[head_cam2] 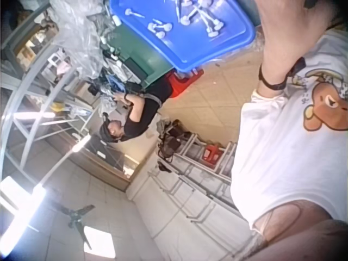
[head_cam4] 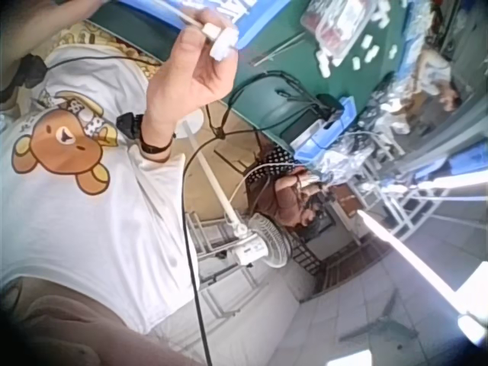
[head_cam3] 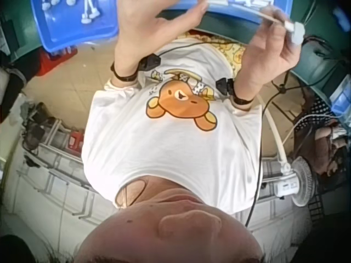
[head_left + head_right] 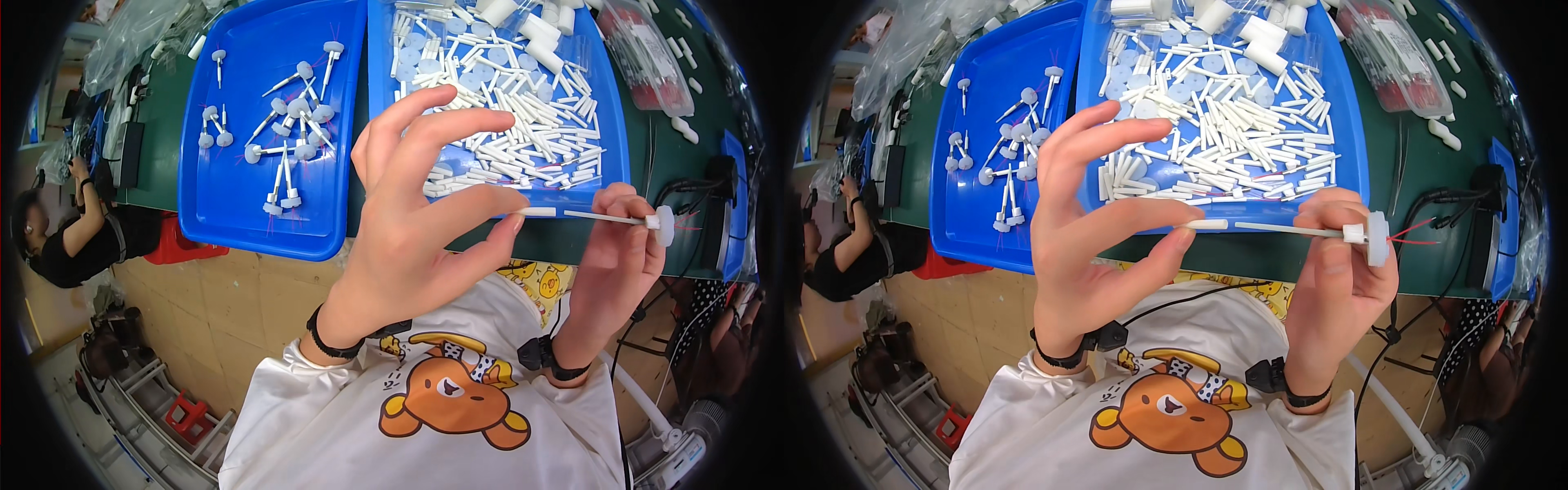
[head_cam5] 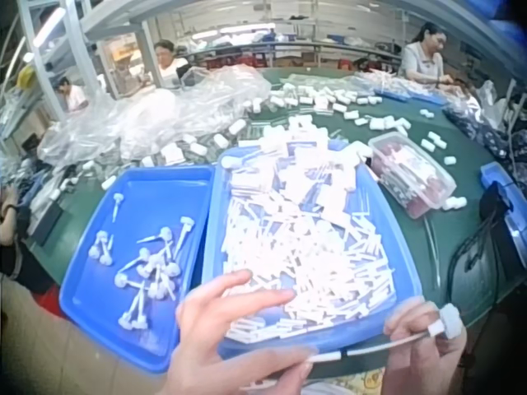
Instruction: Manually assembling small white plastic pins into circular plastic bases on a workbench.
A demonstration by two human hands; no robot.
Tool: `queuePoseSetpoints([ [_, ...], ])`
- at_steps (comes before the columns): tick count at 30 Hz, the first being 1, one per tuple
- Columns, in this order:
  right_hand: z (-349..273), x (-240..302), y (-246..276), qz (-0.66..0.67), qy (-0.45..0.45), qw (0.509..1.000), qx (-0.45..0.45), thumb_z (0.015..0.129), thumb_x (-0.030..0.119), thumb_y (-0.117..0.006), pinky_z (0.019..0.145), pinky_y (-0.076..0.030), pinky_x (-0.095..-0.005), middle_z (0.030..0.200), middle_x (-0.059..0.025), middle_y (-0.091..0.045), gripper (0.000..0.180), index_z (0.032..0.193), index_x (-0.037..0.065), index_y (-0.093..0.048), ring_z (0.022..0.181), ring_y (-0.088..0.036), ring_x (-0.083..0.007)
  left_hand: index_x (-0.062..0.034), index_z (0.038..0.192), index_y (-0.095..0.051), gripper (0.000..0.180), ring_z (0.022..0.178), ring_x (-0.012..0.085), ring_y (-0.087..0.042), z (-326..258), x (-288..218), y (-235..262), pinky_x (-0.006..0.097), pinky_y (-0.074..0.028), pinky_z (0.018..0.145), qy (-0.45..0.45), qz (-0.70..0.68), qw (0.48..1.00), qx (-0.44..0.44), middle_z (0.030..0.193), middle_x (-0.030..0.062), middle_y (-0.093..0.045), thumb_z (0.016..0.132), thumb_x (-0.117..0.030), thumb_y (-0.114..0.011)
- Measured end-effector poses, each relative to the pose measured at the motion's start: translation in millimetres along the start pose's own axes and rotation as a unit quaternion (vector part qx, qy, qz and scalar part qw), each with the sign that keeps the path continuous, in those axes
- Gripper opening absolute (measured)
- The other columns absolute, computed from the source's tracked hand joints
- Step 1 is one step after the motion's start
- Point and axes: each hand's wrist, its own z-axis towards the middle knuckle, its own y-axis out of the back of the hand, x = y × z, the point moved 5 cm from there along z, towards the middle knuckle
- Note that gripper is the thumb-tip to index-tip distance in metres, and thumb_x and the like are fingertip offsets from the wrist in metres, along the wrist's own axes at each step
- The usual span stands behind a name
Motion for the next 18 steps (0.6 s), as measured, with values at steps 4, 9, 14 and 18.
queuePoseSetpoints([
  [4,-0.7,-3.1,-6.8,-0.018,-0.006,0.999,0.038,0.088,0.011,-0.066,0.083,-0.046,-0.0367,0.093,-0.0158,-0.064,0.020,0.100,-0.006,-0.063,0.091,-0.058,-0.0244,-0.0131,0.080,-0.076,0.019,0.120,0.0357,-0.050,-1.2,0.1,-2.1,0.047,-0.038,0.103,0.008,-0.005,1.000,0.001,0.121,0.0106,-0.063,0.061,-0.010,-0.076],
  [9,-3.0,-6.0,-8.9,-0.032,-0.011,0.998,0.051,0.087,0.008,-0.067,0.082,-0.048,-0.0353,0.095,-0.0161,-0.063,0.018,0.100,-0.005,-0.063,0.090,-0.059,-0.0236,-0.0125,0.080,-0.075,0.018,0.120,0.0370,-0.049,-3.4,3.2,-2.6,0.047,-0.038,0.104,0.011,-0.007,1.000,-0.019,0.121,0.0104,-0.062,0.062,-0.010,-0.076],
  [14,-11.7,-15.2,-15.2,-0.034,-0.040,0.994,0.098,0.083,-0.002,-0.066,0.079,-0.048,-0.0326,0.094,-0.0151,-0.063,0.018,0.100,-0.004,-0.063,0.091,-0.059,-0.0222,-0.0122,0.082,-0.073,0.017,0.103,0.0240,-0.058,-8.9,0.0,-11.7,0.038,-0.038,0.093,0.018,-0.053,0.998,0.022,0.104,0.0037,-0.066,0.065,-0.008,-0.077],
  [18,-18.5,-20.0,-16.6,-0.033,-0.026,0.991,0.127,0.078,-0.010,-0.065,0.082,-0.051,-0.0323,0.106,-0.0174,-0.059,0.027,0.103,-0.002,-0.063,0.095,-0.060,-0.0216,-0.0112,0.084,-0.072,0.017,0.079,0.0151,-0.057,-13.4,-2.2,-20.9,0.032,-0.034,0.080,0.023,-0.090,0.996,0.016,0.086,-0.0028,-0.065,0.068,-0.008,-0.078],
])
